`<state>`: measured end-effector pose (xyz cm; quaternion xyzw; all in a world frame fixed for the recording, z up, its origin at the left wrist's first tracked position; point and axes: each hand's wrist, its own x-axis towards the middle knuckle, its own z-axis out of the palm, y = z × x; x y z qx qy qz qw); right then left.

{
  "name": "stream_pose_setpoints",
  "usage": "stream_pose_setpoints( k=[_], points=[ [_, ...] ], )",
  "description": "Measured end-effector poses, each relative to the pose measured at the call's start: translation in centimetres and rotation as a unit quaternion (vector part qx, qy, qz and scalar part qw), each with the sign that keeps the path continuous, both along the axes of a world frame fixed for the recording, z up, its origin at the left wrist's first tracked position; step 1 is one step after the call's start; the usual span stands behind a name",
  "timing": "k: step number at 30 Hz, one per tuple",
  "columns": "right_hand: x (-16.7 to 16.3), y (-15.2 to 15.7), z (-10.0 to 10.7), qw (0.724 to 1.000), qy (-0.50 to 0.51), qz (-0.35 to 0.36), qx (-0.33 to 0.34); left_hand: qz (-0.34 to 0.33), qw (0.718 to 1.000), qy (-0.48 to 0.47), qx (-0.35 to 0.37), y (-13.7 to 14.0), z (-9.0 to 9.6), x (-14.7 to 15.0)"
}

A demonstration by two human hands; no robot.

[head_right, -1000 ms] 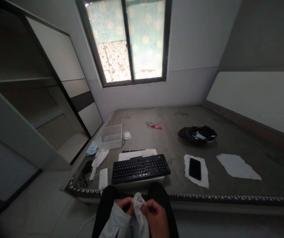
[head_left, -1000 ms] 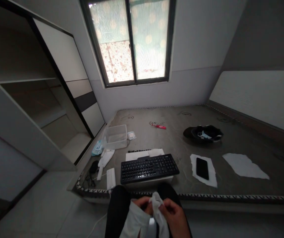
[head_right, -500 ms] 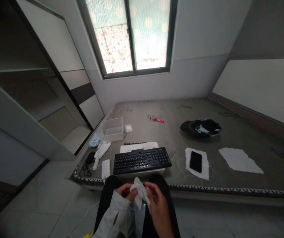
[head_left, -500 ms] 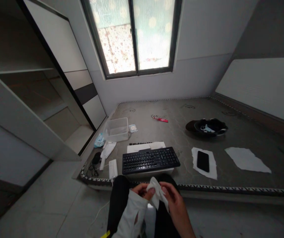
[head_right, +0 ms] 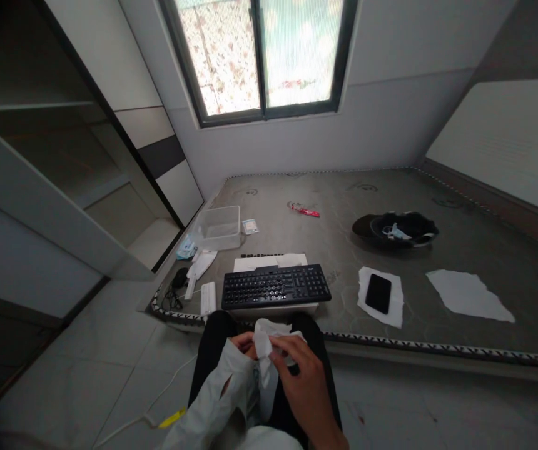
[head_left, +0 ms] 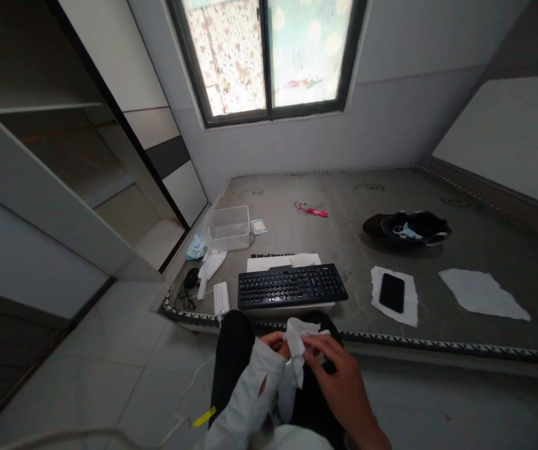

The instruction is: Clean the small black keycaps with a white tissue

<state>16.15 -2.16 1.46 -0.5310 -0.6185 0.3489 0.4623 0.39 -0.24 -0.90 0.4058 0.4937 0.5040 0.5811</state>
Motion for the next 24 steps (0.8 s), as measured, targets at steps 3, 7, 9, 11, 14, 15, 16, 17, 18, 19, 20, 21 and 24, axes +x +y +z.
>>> stream_pose_setpoints(
  k=[3,7,9,11,14,15,16,17,18,19,20,21,24],
  points=[
    [-0.4,0.0,-0.4,1.000,0.013,0.011,-0.009,-0.009,1.000,-0.022,0.015,0.2,-0.7,-0.1],
    [-0.5,0.0,-0.6,0.999,0.023,0.005,-0.031,-0.014,1.000,0.004,0.008,0.1,-0.7,-0.2],
    [-0.4,0.1,-0.6,0.999,0.028,-0.001,-0.045,-0.001,1.000,0.024,0.015,-0.2,-0.8,-0.2],
    [-0.2,0.1,-0.6,0.997,0.039,-0.010,-0.059,0.036,0.999,0.034,0.007,-0.6,-1.2,-0.3],
    [0.1,0.1,-0.7,0.995,0.063,-0.037,-0.066,0.069,0.997,0.017,-0.020,-0.7,-1.7,-0.7],
    [0.2,0.1,-0.8,0.994,0.069,-0.049,-0.065,0.076,0.997,0.015,-0.025,-0.7,-1.7,-0.9],
    [0.2,0.1,-0.9,0.993,0.074,-0.060,-0.063,0.080,0.996,0.015,-0.029,-0.6,-1.7,-1.0],
    [0.3,0.1,-1.0,0.993,0.076,-0.068,-0.064,0.083,0.996,0.014,-0.032,-0.6,-1.5,-1.1],
    [0.4,0.1,-1.1,0.992,0.077,-0.073,-0.066,0.083,0.996,0.011,-0.037,-0.5,-1.3,-1.2],
    [0.4,0.1,-1.2,0.992,0.077,-0.076,-0.069,0.084,0.996,0.004,-0.042,-0.5,-1.2,-1.3],
    [0.4,0.2,-1.3,0.991,0.077,-0.078,-0.073,0.083,0.995,-0.005,-0.046,-0.5,-1.0,-1.4],
    [0.4,0.2,-1.4,0.991,0.076,-0.079,-0.076,0.086,0.995,-0.012,-0.048,-0.4,-0.8,-1.4],
    [0.2,0.3,-1.8,0.990,0.075,-0.089,-0.079,0.097,0.994,-0.010,-0.045,-0.2,-0.7,-1.4]
  ],
)
